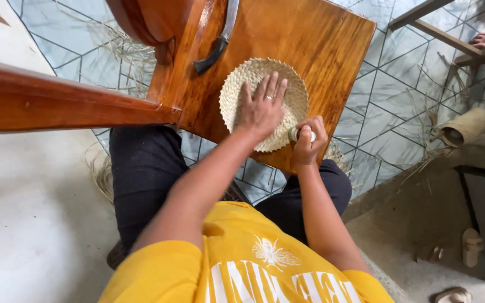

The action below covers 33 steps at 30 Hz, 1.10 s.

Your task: Trimming the edges of a woven fan with a knife and smoothing the surface by rubbing it with a small bottle.

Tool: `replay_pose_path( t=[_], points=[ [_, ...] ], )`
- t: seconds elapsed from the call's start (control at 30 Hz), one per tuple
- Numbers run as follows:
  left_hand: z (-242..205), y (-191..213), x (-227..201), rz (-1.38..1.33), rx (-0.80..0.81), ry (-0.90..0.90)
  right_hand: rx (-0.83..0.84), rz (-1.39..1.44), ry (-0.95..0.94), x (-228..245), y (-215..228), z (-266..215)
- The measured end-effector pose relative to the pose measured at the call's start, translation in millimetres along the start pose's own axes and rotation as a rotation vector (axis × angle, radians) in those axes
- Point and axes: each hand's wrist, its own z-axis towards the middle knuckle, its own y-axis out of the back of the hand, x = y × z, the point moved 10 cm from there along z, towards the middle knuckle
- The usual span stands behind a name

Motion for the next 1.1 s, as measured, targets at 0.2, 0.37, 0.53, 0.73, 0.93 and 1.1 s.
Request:
replay_pose_path(
  t=[0.2,0.37,0.53,0.73,0.93,1.1],
  points=[
    [-8,-17,-10,0.006,0.220,0.025,-0.063,-0.013,-0.004,19,-1,-10],
    [-10,-15,-15,-0.052,0.242,0.023,-0.107,-0.025,0.029,-21,-6,22],
    [-2,-6,-14,-0.072,0.234,0.031,-0.082,-0.043,0.115,-42,-39,75],
    [-1,-25,-12,-0.124,0.527,0.061,-0.056,-0.016,0.132,-58,-52,97],
    [0,-30,13,-0.159,0.159,-0.065,-0.027,0.031,0.102,-44,-39,77],
    [10,5,89,-1.086,-0.026,0.386,0.015,0.025,-0.073,-9,-29,31]
  ],
)
